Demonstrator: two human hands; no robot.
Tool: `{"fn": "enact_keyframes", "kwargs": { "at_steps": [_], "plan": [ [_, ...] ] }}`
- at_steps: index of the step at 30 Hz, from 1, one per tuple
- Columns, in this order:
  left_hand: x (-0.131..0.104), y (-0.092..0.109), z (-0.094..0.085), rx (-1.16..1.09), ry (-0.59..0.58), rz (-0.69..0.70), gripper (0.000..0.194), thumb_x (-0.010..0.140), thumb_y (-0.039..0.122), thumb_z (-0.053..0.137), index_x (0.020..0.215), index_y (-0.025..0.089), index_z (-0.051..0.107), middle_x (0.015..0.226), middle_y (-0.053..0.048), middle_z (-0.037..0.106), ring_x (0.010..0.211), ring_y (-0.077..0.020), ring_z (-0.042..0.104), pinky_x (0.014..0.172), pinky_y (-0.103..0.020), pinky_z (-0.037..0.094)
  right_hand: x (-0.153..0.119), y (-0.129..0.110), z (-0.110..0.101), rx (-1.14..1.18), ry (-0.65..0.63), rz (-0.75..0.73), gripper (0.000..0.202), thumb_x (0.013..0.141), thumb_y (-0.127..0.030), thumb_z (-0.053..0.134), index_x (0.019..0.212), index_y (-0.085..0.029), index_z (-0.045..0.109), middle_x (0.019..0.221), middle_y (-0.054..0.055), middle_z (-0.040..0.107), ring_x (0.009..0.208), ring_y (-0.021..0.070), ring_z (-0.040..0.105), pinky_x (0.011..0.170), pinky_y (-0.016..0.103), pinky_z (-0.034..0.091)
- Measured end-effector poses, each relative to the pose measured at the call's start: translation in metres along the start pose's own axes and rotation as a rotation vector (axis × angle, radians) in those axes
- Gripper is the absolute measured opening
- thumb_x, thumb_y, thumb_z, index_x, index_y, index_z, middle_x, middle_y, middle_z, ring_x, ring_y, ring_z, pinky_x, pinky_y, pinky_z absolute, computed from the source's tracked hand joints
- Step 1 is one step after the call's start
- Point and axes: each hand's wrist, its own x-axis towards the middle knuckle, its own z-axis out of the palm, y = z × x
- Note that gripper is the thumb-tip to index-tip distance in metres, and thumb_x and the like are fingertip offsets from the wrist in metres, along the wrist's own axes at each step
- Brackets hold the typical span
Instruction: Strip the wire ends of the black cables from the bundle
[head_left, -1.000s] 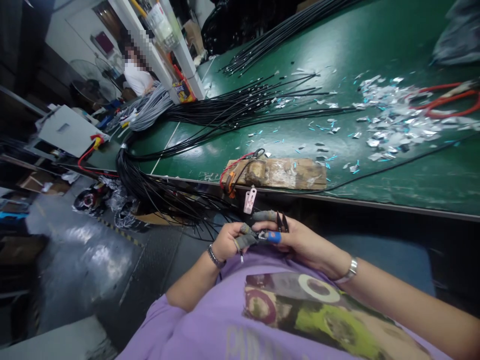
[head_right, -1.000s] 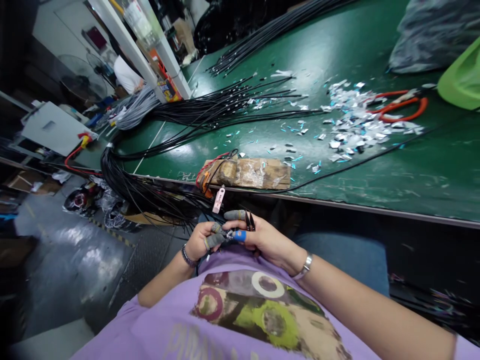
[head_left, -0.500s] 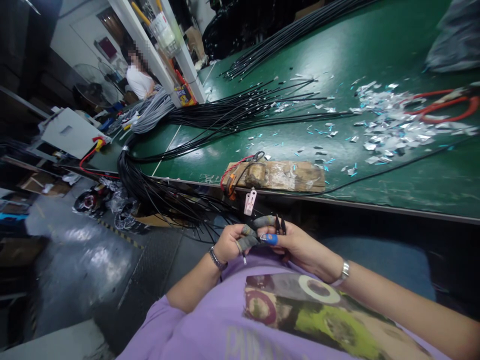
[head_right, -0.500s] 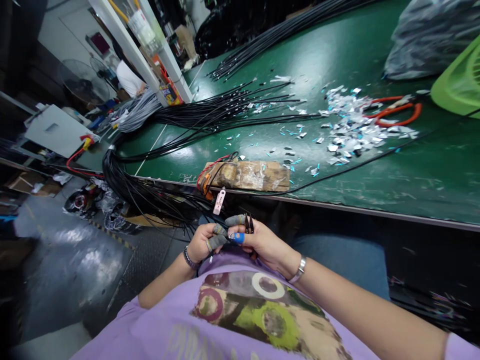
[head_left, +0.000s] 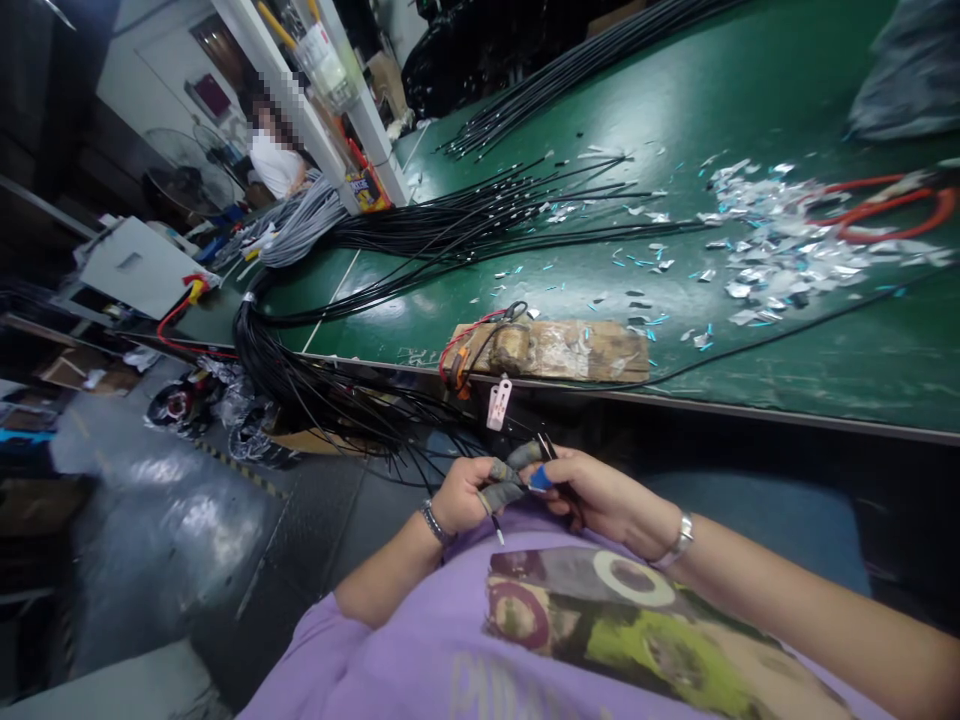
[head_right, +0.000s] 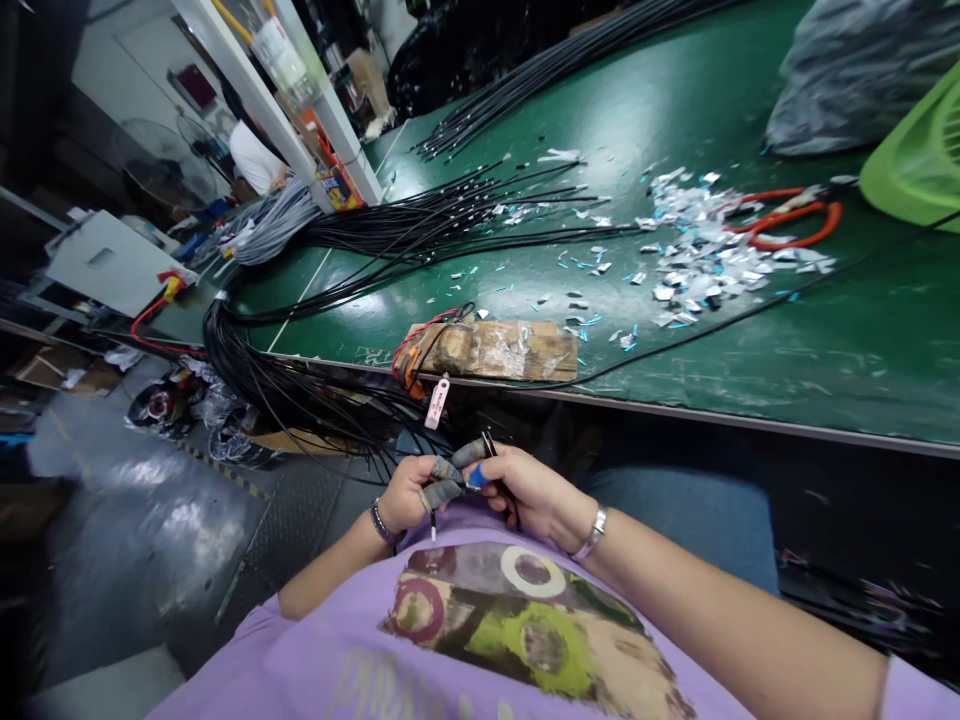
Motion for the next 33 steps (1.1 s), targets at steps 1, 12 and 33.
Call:
{"fn": "enact_keyframes", "kwargs": {
  "at_steps": [1,12,33],
  "plan": [
    [0.0,0.002,0.0,0.016,-0.014,0.011,0.049,0.064,0.06,0.068,0.055,0.013,0.055,0.045,0.004,0.047,0.043,-0.0052,0.038,0.046,-0.019,0.035,0.001,0.001,0.0,-0.027,0.028,-0.002,0.013,0.049,-0.02,0.056,0.06,-0.02,0.049,0.041,-0.008,0.038,0.035,0.0055,0.027,0.034,0.019,0.008],
    [-0.004,0.01,-0.009,0.495,0.031,0.258,0.033,0.081,0.044,0.055,0.065,0.016,0.064,0.056,-0.003,0.059,0.052,-0.0106,0.05,0.053,-0.021,0.038,-0.01,-0.007,-0.024,-0.456,0.074,-0.47,0.045,0.081,-0.063,0.041,0.071,-0.021,0.053,0.046,-0.004,0.044,0.041,0.0104,0.037,0.04,0.024,0.031],
    [-0.011,0.029,-0.009,1.039,0.088,0.604,0.018,0.073,0.019,0.05,0.055,0.019,0.05,0.048,-0.001,0.052,0.045,-0.0111,0.043,0.049,-0.026,0.024,-0.041,-0.019,-0.012,-1.664,0.299,-0.843,0.013,0.08,-0.018,0.048,0.08,-0.018,0.061,0.073,0.006,0.063,0.066,0.0179,0.058,0.06,0.027,0.041]
  ]
}}
